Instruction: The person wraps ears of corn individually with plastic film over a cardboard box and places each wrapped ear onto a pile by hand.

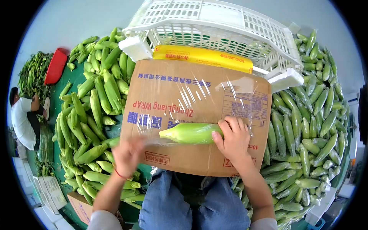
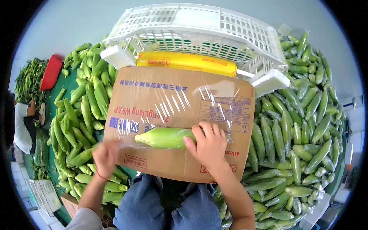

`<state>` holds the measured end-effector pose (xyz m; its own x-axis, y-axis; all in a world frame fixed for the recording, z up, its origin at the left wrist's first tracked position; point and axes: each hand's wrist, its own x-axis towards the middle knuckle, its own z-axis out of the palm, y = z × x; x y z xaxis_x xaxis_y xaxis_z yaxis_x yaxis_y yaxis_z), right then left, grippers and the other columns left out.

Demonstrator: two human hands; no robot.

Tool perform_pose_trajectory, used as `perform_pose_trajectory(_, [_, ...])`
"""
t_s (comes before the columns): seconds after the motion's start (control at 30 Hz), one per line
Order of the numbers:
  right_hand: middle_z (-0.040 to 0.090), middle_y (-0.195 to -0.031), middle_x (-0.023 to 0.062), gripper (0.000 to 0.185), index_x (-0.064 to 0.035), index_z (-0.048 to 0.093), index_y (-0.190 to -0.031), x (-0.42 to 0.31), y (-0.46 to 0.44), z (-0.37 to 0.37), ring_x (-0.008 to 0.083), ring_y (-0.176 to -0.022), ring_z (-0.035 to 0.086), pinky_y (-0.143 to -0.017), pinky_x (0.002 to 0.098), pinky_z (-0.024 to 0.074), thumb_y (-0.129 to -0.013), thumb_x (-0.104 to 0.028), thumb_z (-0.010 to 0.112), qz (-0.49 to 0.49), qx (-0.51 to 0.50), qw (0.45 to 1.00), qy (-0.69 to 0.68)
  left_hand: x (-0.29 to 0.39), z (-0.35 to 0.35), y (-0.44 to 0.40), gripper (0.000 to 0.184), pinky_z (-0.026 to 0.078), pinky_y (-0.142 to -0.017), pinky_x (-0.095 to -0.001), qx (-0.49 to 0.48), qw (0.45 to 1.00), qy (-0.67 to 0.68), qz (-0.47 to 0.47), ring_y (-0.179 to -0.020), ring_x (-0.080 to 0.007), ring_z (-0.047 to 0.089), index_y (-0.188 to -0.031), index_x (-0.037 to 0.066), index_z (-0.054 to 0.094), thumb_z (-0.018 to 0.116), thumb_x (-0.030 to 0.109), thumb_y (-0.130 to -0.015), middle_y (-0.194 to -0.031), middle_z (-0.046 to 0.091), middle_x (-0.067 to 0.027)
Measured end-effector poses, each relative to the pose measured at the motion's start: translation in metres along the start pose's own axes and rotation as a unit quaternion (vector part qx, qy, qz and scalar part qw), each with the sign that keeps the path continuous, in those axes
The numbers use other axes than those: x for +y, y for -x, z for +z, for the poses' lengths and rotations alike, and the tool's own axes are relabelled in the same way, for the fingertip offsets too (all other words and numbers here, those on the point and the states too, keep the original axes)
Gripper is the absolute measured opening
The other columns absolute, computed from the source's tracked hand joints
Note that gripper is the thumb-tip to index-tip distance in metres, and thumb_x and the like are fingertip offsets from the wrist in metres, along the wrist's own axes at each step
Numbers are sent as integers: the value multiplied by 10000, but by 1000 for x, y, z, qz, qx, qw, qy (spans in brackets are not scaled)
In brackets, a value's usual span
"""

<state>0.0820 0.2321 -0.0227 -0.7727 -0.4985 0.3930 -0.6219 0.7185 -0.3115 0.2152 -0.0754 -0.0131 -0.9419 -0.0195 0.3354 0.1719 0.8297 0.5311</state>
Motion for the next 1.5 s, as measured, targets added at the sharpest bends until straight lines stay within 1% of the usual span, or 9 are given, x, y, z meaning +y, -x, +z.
perform_pose_trajectory(0.1, [578, -858, 42, 212, -98, 642, -868, 7, -7, 5, 234, -786, 569, -618, 372, 468, -804, -300, 651, -31, 26, 999, -20, 28, -6, -129, 88, 491, -592, -383, 71, 989, -5, 129, -707, -285, 638, -821, 29, 639, 657, -39, -767, -787, 643, -107])
perform_pose_trajectory(0.3, [609, -758, 80, 241, -72, 639, -844, 6, -10, -2, 285, -641, 621, -551, 403, 514, -889, -300, 577, 36, -86, 996, -4, 51, 67, -155, 255, 534, -644, -443, -398, 890, -176, 140, -704, -319, 664, -946, 71, 694, 630, 295, -845, -834, 671, -138])
perform_pose_trajectory(0.57, [668, -887, 164, 413, -53, 588, -1029, -47, -10, -38, 346, -758, 680, -614, 463, 544, -946, -450, 516, 186, -323, 927, -32, 70, 27, -65, 873, 222, -1141, -549, -276, 944, -128, 130, -1403, -348, 320, -1464, -4, 315, 546, 578, -854, -1481, 358, -230])
perform_pose_trajectory(0.6, [627, -1083, 145, 469, -75, 536, -1166, -37, -6, -26, 329, -946, 645, -728, 464, 531, -886, -444, 605, 51, -99, 993, -31, 54, 42, -87, 877, 231, -1147, -518, -227, 947, -162, 158, -1409, -338, 313, -1466, -10, 302, 553, 567, -856, -1491, 352, -219])
perform_pose_trajectory(0.7, [565, -1175, 109, 571, -83, 538, -1209, -26, -44, -16, 313, -1031, 592, -790, 437, 510, -785, -427, 706, -132, -26, 991, 21, 13, 83, -185, 846, 269, -1146, -455, -170, 957, -171, 160, -1410, -347, 303, -1451, -44, 299, 651, 419, -838, -1513, 317, -216])
perform_pose_trajectory(1.1, [637, -848, 112, 574, -82, 574, -1055, -36, -22, -62, 271, -768, 666, -620, 372, 533, -683, -475, 765, -147, -283, 942, -108, 8, 107, -231, 737, 365, -1105, -382, -323, 917, -147, 184, -1345, -348, 395, -1364, -81, 402, 711, 292, -808, -1475, 367, -223])
perform_pose_trajectory(1.3, [660, -955, 157, 585, -48, 540, -1216, -26, 42, -86, 268, -770, 669, -651, 338, 545, -825, -457, 691, 195, -392, 805, -399, 41, 62, -162, 576, 359, -1099, -438, -89, 969, 186, 135, -1334, -368, 423, -1332, 51, 530, 685, 325, -850, -1412, 470, -203])
perform_pose_trajectory(1.43, [603, -823, 148, 708, 6, 413, -1342, -24, 26, -81, 222, -602, 601, -508, 290, 509, -914, -545, 529, 468, -325, 471, -673, 90, 70, -119, 649, 383, -1076, -500, -25, 919, 378, 111, -1374, -375, 378, -1431, 120, 417, 680, 244, -851, -1433, 459, -173])
perform_pose_trajectory(1.5, [560, -726, 129, 897, 18, 359, -1381, -37, 10, -69, 201, -490, 547, -413, 286, 468, -854, -686, 537, 437, -355, 229, -794, 98, 90, -123, 736, 409, -1061, -499, 44, 703, 700, -119, -1377, -372, 374, -1480, 143, 325, 683, 210, -841, -1459, 430, -180])
